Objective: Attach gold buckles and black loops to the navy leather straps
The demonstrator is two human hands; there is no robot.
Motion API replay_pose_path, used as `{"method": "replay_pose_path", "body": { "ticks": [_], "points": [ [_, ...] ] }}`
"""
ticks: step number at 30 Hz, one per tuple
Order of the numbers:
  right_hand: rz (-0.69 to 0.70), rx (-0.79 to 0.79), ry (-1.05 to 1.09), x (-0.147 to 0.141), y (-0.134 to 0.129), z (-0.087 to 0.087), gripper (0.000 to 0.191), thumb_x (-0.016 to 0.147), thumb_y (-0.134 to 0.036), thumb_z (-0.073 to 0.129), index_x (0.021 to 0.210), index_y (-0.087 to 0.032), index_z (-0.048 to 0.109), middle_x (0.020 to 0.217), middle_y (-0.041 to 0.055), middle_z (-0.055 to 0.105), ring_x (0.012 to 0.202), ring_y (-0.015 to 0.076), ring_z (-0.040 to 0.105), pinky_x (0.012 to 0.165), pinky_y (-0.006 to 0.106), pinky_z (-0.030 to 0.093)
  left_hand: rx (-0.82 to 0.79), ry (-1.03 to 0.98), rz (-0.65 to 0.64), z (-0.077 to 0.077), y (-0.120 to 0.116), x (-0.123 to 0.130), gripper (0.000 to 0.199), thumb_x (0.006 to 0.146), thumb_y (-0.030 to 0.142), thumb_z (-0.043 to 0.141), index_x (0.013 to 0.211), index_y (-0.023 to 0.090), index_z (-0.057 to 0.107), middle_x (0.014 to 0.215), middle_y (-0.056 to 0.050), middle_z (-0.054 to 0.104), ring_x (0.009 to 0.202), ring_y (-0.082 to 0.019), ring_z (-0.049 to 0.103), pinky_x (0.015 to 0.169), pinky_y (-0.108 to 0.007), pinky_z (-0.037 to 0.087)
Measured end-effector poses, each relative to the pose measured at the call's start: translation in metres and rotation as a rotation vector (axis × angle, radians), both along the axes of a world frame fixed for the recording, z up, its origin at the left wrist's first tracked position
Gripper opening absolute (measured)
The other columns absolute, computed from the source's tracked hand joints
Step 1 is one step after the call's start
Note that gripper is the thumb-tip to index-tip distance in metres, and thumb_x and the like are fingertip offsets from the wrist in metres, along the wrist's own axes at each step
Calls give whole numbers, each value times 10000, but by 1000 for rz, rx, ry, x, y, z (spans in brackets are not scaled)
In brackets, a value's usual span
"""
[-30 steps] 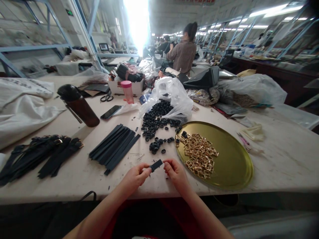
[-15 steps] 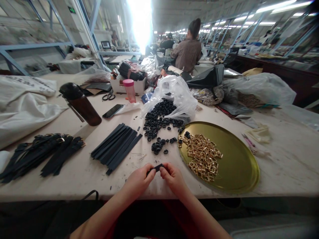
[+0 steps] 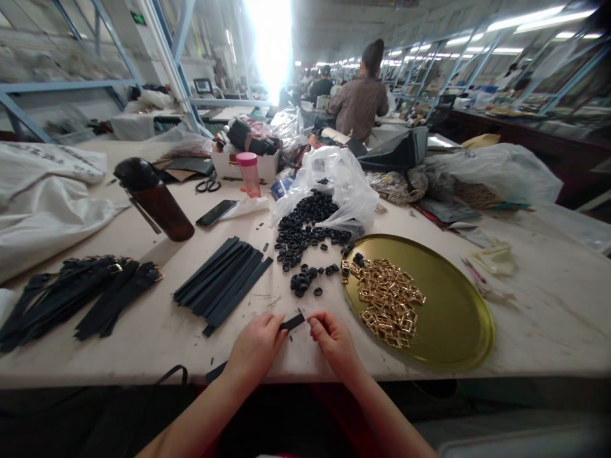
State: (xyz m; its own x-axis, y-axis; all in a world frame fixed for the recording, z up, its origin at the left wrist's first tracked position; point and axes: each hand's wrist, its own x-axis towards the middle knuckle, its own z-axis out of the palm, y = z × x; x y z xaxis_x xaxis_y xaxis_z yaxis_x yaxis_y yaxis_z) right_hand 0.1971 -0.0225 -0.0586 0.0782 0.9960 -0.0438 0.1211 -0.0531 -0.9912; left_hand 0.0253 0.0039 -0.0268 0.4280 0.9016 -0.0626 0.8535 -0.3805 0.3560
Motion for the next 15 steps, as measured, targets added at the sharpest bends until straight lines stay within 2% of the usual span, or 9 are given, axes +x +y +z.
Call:
{"method": "replay_pose_path", "body": {
  "ticks": [2,4,5,7,9,10,12,15],
  "points": [
    [-2,-1,-9,0,0,0,242,797,-423,489,781,-192,557,581,-25,510,544,133,484,536,245,392,50,-39,-10,3,-8,-5,347,838,234,411,1151,128,517,1138,-138,548,1054,-263,490,924,-376,360],
    [-5,-1,-18,0,0,0,238,799,-416,488,778,-189,558,585,-24,509,552,132,485,543,244,393,25,-111,-29,10,-20,-14,343,842,257,404,1144,146,524,1179,-129,527,1081,-255,473,947,-371,339],
    [-6,-1,-20,-1,0,-1,235,802,-409,486,777,-187,557,588,-23,507,558,132,484,547,243,393,-40,-145,-48,14,-27,-20,318,847,278,394,1100,165,551,1139,-112,553,1040,-238,501,919,-349,363],
    [-5,0,-19,-1,0,-2,229,808,-399,481,780,-184,555,596,-21,500,570,133,482,554,243,392,-284,-179,-95,24,-40,-37,275,851,321,379,924,192,610,939,-61,627,850,-188,572,769,-271,430],
    [0,0,-19,-1,-1,-3,229,810,-400,483,786,-184,557,599,-21,495,574,134,478,555,244,390,-539,-161,-78,31,-47,-62,279,832,349,394,744,193,608,721,-12,631,655,-147,568,592,-212,418],
    [1,0,-20,0,-2,-3,230,808,-403,487,790,-185,559,597,-21,494,572,135,476,552,244,390,-622,-143,-32,33,-47,-77,271,814,353,413,698,190,595,651,6,617,593,-135,551,531,-197,391],
    [6,-7,-23,0,-2,-4,238,805,-412,492,801,-186,567,597,-18,498,568,138,477,549,246,392,-676,-116,110,34,-41,-113,232,772,350,454,658,185,571,572,38,581,526,-114,518,476,-179,346],
    [5,-16,-28,0,-3,-3,255,803,-427,493,805,-184,572,597,-10,504,570,144,483,549,251,398,-645,-68,406,34,-27,-174,279,756,400,429,599,175,476,446,99,450,428,-63,415,443,-145,288]
  ]
}}
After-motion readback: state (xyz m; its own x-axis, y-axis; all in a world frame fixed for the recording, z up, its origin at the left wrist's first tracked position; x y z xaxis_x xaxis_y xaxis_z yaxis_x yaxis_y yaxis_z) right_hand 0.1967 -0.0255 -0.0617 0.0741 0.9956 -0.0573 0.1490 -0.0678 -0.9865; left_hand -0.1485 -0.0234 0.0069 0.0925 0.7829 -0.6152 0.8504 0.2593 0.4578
